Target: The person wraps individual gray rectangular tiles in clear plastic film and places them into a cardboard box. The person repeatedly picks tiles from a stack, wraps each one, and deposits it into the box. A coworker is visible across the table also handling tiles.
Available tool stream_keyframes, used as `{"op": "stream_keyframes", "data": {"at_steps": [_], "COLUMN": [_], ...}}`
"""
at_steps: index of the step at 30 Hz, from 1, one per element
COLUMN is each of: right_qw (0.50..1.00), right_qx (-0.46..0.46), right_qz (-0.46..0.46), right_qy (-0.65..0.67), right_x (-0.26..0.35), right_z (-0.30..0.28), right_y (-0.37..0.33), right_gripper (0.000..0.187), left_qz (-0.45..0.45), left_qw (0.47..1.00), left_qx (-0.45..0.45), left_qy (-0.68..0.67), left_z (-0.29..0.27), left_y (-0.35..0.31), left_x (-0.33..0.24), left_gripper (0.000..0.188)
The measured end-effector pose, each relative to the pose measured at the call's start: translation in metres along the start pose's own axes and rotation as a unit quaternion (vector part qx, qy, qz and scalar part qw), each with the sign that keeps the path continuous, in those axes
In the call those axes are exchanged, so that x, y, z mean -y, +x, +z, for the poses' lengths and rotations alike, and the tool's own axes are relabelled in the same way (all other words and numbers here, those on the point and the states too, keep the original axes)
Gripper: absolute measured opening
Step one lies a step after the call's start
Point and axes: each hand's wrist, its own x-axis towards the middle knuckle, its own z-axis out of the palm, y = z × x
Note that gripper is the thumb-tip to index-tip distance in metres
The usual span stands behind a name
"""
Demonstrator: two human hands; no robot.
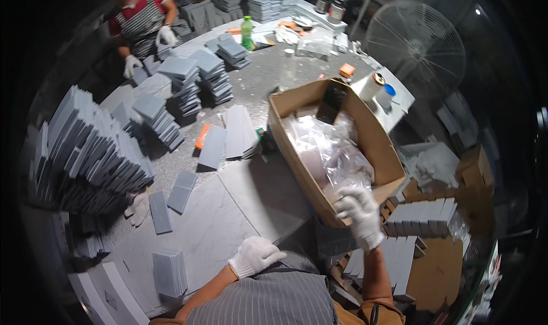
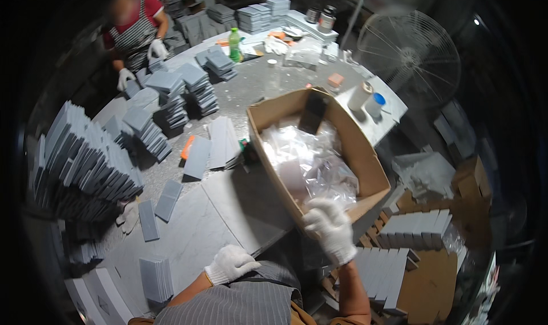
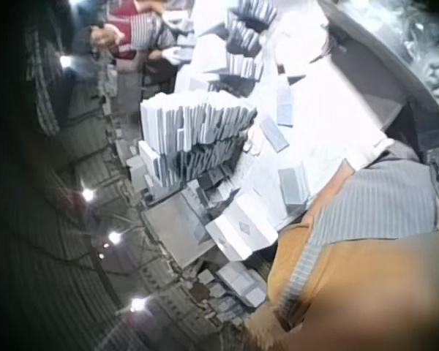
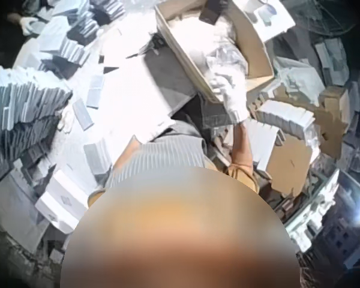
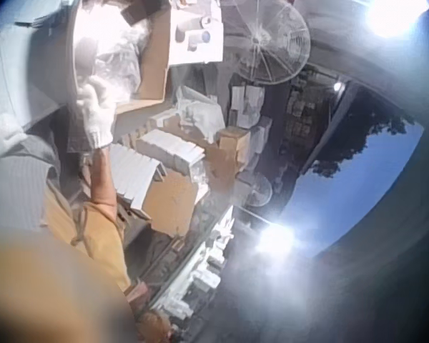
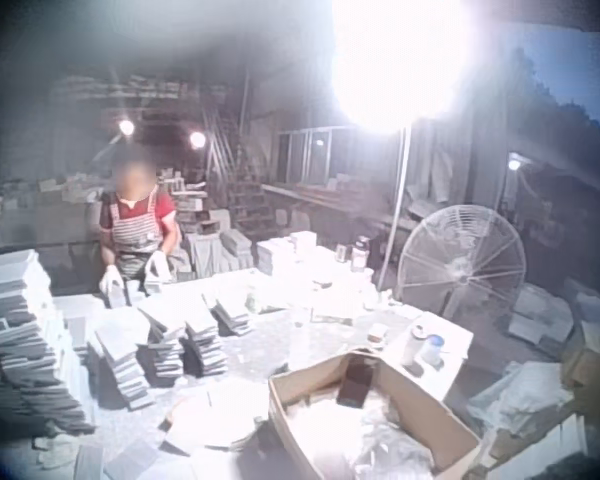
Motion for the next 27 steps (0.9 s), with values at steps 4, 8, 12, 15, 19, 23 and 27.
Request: {"op": "stream_keyframes", "data": {"at_steps": [4, 8, 12, 15, 19, 23, 27], "right_qw": [0.955, 0.84, 0.813, 0.833, 0.897, 0.969, 0.955], "right_qx": [-0.102, -0.06, 0.025, 0.127, 0.058, 0.009, 0.006], "right_qz": [-0.065, -0.028, 0.033, 0.07, -0.02, -0.065, -0.202], "right_qy": [-0.269, -0.539, -0.581, -0.534, -0.438, -0.24, -0.215], "right_x": [0.019, 0.016, -0.027, -0.043, -0.054, 0.002, 0.042], "right_z": [-0.064, -0.093, -0.102, -0.08, -0.092, -0.049, 0.069], "right_y": [0.011, 0.066, 0.136, 0.162, 0.156, 0.134, 0.082], "right_gripper": [0.062, 0.097, 0.086, 0.052, 0.017, 0.016, 0.016], "left_qz": [-0.014, -0.02, -0.072, -0.088, -0.12, -0.162, -0.165], "left_qw": [0.996, 0.984, 0.965, 0.974, 0.966, 0.984, 0.979], "left_qx": [0.052, 0.105, 0.204, 0.152, 0.161, 0.069, -0.108], "left_qy": [0.07, 0.143, 0.147, 0.145, 0.164, 0.018, -0.051], "left_z": [-0.009, -0.006, -0.004, 0.001, -0.005, -0.004, -0.015], "left_y": [0.012, 0.01, 0.009, -0.007, -0.01, -0.012, 0.008], "left_x": [0.004, 0.013, 0.009, 0.018, 0.015, 0.022, 0.018], "left_gripper": [0.031, 0.031, 0.036, 0.037, 0.036, 0.043, 0.101]}}
